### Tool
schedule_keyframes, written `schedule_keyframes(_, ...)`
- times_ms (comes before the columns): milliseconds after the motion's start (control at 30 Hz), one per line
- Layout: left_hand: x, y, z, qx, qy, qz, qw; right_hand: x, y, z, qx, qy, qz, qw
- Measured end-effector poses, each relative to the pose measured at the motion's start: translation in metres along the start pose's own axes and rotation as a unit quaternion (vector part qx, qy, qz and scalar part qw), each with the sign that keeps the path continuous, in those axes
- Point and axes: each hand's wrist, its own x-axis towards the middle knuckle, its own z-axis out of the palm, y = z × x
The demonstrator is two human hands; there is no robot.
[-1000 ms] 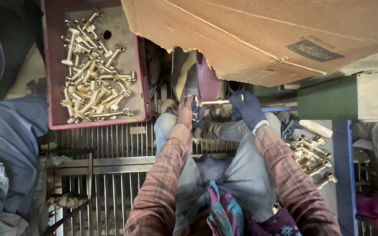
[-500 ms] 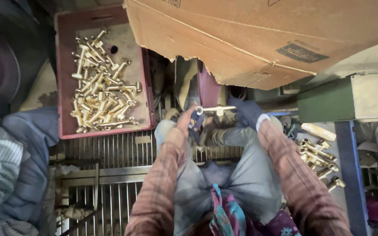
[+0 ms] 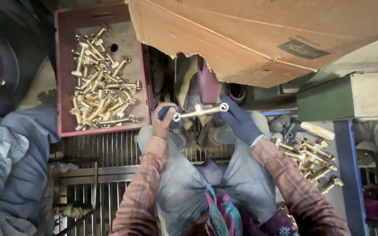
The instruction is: The person sits on the floor and repeatedly picks up brass-colored metal parts from a red bin, presses them against a rotating grinding wheel to polish them, and places the finished parts into a blue bin.
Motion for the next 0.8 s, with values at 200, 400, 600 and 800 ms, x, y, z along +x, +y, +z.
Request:
schedule_keyframes(200, 0.016, -0.023, -0.004, -0.014, 0.020, -0.023, 0.999, 0.015, 0.005, 0.015, 0.017, -0.015, 0.061, 0.998)
schedule_keyframes(400, 0.026, -0.055, -0.003, -0.070, 0.074, -0.122, 0.987, 0.022, 0.024, 0.032, -0.061, 0.012, 0.030, 0.998)
schedule_keyframes(600, 0.033, -0.066, -0.003, -0.008, 0.077, -0.114, 0.990, 0.029, 0.032, 0.044, 0.132, 0.016, 0.082, 0.988)
schedule_keyframes(800, 0.036, -0.063, 0.001, -0.012, 0.083, -0.161, 0.983, 0.029, 0.029, 0.044, 0.135, 0.020, 0.116, 0.984)
